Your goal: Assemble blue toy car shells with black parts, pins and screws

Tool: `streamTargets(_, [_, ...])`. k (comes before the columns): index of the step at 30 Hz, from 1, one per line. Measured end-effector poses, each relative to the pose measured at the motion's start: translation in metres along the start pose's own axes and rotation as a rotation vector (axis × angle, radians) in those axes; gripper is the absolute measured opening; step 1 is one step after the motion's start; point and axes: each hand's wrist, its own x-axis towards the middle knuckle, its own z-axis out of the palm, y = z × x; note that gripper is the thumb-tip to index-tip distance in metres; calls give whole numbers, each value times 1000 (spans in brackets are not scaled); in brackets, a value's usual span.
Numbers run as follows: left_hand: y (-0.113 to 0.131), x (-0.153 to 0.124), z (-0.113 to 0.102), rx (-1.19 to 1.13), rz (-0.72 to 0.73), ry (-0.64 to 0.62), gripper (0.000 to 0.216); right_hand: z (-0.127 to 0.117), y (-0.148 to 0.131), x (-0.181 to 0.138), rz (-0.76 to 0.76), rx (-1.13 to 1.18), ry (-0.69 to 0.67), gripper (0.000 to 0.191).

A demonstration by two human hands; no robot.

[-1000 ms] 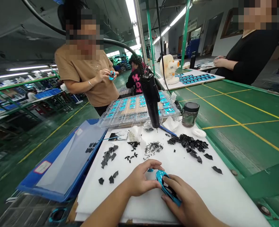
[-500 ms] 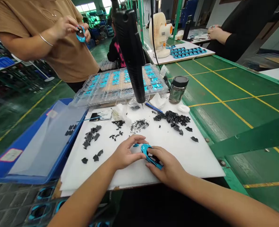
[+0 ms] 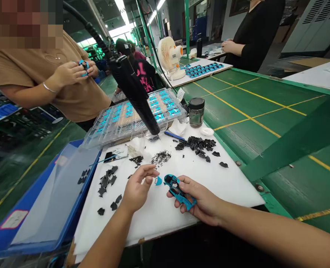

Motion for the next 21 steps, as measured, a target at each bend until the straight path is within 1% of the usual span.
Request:
streamTargets(2, [9, 2, -5, 44, -10, 72, 41, -4, 1, 0, 6, 98, -1, 32])
streamTargets(4, [25, 13, -9, 57, 38, 169, 38, -7, 2, 0, 14, 182, 15, 33])
streamTargets(6, [48, 35, -12, 15, 176, 313, 41, -9, 2, 0, 27, 246, 43, 36])
streamTargets(8, [76, 66, -13, -89, 370, 469, 51, -10, 1, 0, 30, 294, 72, 36])
streamTargets(9, [89, 83, -13, -137, 441, 538, 55, -10, 0, 0, 31, 315, 85, 35])
streamTargets(10, [102, 100, -13, -201, 484, 562, 57, -10, -1, 0, 33, 337, 97, 33])
streamTargets(12, [121, 128, -12, -327, 514, 438, 56, -11, -3, 1, 45, 383, 123, 31])
streamTargets(13, [127, 138, -12, -378, 512, 376, 53, -12, -4, 1, 53, 407, 137, 30])
streamTargets(15, [132, 147, -11, -432, 489, 293, 45, -12, -5, 1, 66, 453, 160, 28])
streamTargets(17, [130, 143, -10, -443, 479, 274, 39, -11, -7, 1, 77, 495, 177, 27])
streamTargets(19, [128, 131, -9, -439, 480, 249, 41, -10, -8, 1, 79, 526, 188, 28])
streamTargets(21, [127, 114, -7, -443, 444, 180, 45, -10, -8, 2, 72, 545, 193, 30])
